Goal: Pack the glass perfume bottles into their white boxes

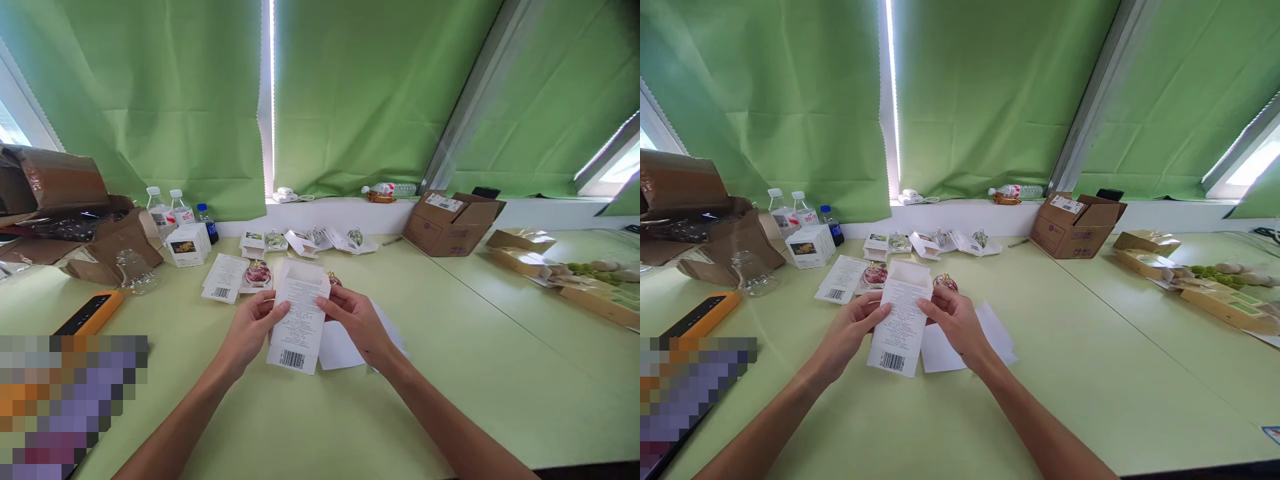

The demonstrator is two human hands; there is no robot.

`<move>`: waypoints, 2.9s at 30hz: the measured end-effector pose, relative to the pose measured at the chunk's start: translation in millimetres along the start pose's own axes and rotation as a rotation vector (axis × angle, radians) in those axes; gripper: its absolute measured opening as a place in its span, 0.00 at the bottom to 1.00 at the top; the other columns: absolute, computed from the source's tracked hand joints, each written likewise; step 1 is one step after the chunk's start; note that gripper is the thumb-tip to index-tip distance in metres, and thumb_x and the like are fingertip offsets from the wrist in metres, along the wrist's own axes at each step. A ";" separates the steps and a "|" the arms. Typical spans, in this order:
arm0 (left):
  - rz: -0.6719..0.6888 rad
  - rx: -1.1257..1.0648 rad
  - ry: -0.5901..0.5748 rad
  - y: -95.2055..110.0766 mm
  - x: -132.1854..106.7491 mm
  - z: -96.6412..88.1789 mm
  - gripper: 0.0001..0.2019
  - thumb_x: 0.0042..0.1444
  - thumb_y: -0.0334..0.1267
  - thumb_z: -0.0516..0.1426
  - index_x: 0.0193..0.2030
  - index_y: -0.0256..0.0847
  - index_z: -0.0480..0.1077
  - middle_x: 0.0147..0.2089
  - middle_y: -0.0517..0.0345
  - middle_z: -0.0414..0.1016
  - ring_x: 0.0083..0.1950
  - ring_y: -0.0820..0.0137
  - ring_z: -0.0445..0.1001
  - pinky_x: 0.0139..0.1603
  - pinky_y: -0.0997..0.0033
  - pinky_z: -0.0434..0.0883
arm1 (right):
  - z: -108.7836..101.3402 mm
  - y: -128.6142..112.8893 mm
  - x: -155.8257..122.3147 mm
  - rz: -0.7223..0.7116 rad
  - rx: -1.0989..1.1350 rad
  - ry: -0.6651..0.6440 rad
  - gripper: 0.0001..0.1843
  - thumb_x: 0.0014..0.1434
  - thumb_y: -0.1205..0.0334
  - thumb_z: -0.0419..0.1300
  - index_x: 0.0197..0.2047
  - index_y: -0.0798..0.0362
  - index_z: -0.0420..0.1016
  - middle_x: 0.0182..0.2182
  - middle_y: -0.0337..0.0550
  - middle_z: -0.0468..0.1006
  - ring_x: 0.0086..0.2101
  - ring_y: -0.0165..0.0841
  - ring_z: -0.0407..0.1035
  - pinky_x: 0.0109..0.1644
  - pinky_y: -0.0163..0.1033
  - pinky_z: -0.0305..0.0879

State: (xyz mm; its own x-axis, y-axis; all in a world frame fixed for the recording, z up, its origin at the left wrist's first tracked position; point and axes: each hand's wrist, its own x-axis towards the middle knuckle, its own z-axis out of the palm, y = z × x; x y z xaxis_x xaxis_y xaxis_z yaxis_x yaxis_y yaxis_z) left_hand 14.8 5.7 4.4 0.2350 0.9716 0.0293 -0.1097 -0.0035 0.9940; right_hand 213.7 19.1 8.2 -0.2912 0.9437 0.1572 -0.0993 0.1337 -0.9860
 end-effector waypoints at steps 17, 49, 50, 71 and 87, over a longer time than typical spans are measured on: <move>0.014 -0.008 0.023 -2.5 1.3 2.3 0.28 0.54 0.51 0.59 0.59 0.41 0.64 0.50 0.48 0.77 0.48 0.57 0.76 0.44 0.59 0.73 | 0.4 3.0 0.3 0.004 -0.004 0.077 0.26 0.57 0.52 0.62 0.57 0.50 0.67 0.44 0.47 0.79 0.42 0.41 0.74 0.45 0.49 0.73; 0.094 0.064 -0.142 -2.2 -5.0 -1.1 0.33 0.55 0.41 0.59 0.65 0.57 0.51 0.53 0.52 0.65 0.37 0.68 0.74 0.40 0.60 0.75 | 2.2 0.4 -5.5 0.018 0.035 -0.048 0.25 0.56 0.57 0.63 0.56 0.43 0.64 0.48 0.44 0.73 0.43 0.40 0.72 0.43 0.45 0.71; 0.093 0.071 -0.153 -2.6 -5.1 -1.6 0.33 0.55 0.41 0.60 0.65 0.57 0.51 0.53 0.52 0.65 0.37 0.68 0.74 0.40 0.60 0.75 | 2.5 0.6 -5.6 0.020 0.026 -0.048 0.25 0.56 0.57 0.63 0.55 0.43 0.64 0.48 0.44 0.73 0.43 0.40 0.73 0.42 0.46 0.72; 0.188 -0.049 0.174 -1.8 1.7 0.2 0.30 0.51 0.43 0.63 0.58 0.47 0.55 0.51 0.48 0.72 0.41 0.60 0.78 0.36 0.59 0.76 | 1.6 10.2 0.9 0.027 -0.014 0.108 0.33 0.53 0.53 0.66 0.58 0.45 0.57 0.44 0.45 0.74 0.37 0.38 0.75 0.38 0.48 0.76; 0.206 0.015 0.254 -3.1 5.8 -7.2 0.29 0.53 0.46 0.61 0.60 0.46 0.60 0.59 0.48 0.67 0.50 0.59 0.74 0.44 0.62 0.74 | 6.1 9.9 -4.0 -0.046 -0.287 0.027 0.27 0.57 0.54 0.61 0.59 0.47 0.64 0.49 0.49 0.74 0.39 0.38 0.75 0.42 0.49 0.75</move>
State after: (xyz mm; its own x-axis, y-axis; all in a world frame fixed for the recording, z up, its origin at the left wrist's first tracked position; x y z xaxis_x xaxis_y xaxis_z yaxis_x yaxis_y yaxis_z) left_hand 9.6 13.1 0.7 -0.0397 0.9781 0.2043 -0.1154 -0.2076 0.9714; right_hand 208.2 14.8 -1.8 -0.2667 0.9418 0.2045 0.1627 0.2531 -0.9537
